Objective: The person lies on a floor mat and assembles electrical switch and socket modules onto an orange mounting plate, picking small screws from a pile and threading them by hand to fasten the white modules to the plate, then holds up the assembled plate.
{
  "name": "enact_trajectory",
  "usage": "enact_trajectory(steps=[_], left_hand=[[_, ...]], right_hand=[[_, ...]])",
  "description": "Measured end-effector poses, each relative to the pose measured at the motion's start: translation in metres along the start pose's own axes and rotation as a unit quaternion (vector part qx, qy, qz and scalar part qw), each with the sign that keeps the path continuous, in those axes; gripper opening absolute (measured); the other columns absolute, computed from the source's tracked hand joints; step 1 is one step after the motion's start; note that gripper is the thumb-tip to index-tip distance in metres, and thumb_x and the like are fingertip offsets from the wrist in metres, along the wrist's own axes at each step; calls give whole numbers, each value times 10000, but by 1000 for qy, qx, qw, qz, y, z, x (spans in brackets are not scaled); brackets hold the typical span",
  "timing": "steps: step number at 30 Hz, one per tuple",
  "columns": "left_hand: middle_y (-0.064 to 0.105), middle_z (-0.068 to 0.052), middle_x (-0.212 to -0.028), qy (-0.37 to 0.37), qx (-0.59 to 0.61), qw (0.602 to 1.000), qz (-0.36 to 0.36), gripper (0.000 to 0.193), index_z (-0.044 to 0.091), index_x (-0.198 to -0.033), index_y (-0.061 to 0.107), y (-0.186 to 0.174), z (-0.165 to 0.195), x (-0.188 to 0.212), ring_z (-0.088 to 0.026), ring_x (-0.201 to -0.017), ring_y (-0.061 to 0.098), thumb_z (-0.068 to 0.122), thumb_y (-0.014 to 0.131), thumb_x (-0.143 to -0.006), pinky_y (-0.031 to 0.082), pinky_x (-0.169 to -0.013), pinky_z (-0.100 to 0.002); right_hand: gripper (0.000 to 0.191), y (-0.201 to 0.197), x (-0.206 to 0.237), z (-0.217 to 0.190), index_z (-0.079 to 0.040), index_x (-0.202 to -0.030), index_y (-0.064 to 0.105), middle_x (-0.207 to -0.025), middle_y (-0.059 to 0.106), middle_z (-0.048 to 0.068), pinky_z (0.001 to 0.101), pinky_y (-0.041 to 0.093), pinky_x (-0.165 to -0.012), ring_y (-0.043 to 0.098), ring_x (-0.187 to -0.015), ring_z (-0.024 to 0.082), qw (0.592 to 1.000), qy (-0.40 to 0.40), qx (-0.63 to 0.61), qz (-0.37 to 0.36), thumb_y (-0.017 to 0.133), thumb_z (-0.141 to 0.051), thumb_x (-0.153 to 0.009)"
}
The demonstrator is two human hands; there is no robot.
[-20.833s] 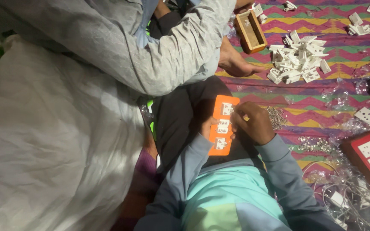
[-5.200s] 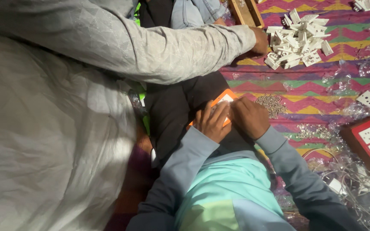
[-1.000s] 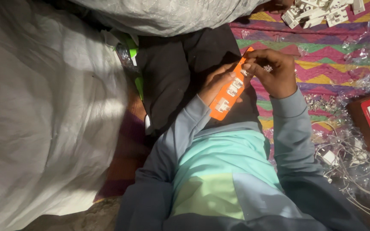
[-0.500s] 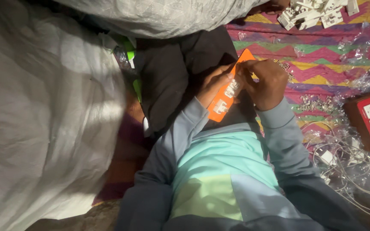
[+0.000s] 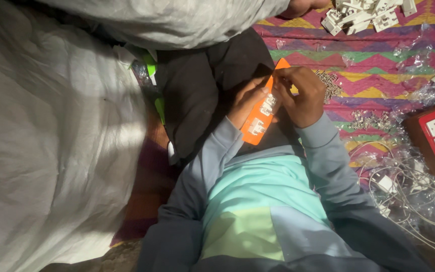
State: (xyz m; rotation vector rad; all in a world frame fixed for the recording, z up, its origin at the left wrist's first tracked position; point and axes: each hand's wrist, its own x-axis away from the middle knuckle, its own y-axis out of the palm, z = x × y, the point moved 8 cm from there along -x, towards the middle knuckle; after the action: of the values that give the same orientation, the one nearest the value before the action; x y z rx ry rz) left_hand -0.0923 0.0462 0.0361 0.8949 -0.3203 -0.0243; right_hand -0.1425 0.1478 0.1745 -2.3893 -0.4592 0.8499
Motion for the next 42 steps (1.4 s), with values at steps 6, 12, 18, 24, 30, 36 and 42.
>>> enact_trajectory(steps=[6,12,18,24,30,36,42], left_hand=[[642,-136,-1104,11,14,1000,-8,574,36,-1497,439,-2,-4,-3,-224,-880,686,282,643,-1020,636,-690,-426],[620,-115,-1199,-33,6,999,14,626,105,-1525,375,-3,-6,-5,-209,-926,698,307,601,-977,649,-663,-417],[610,-119,-1225,-18,-15,1000,-14,613,67,-1559,398,9,5,2,-207,-920,680,335,576,-1037,637,-690,-404],[637,-120,-1156,-25,-21,999,-9,622,83,-1558,392,13,8,4,-204,-876,685,340,566,-1019,635,-689,-400],[647,-127,-1096,-27,-39,999,-11,615,50,-1547,413,13,10,5,-198,-870,681,350,569,-1033,634,-690,-399],[646,-111,-1115,-31,-43,999,-5,585,46,-1521,439,12,9,3,-190,-879,680,343,565,-1033,630,-678,-400],[640,-117,-1071,-29,-25,999,-13,572,75,-1522,433,13,10,4,-195,-867,673,336,553,-1027,635,-676,-407]], right_hand=[[210,0,0,-3,5,-1086,712,-968,683,119,366,532,-751,660,-838,256,1000,-7,-6,7,750,48,-884],[172,-3,-1,-3,-16,-1053,749,-931,692,90,370,507,-743,650,-816,266,999,-31,21,0,788,-22,-885],[169,-5,1,3,-21,-1032,741,-1031,682,113,385,508,-809,635,-905,291,999,-39,32,-11,798,-101,-895],[179,-1,7,18,-20,-1041,728,-1099,678,119,384,534,-849,661,-982,291,1000,-20,2,-19,788,-137,-920],[169,1,6,28,-22,-987,716,-1071,707,125,377,534,-790,666,-870,267,999,-15,-26,-28,805,-138,-901],[165,-1,9,24,-27,-974,700,-1078,710,124,372,542,-793,679,-866,261,999,-29,-18,-12,810,-138,-918],[179,1,8,25,-13,-954,701,-1049,704,140,371,546,-757,676,-841,259,1000,-24,-18,-10,818,-138,-900]])
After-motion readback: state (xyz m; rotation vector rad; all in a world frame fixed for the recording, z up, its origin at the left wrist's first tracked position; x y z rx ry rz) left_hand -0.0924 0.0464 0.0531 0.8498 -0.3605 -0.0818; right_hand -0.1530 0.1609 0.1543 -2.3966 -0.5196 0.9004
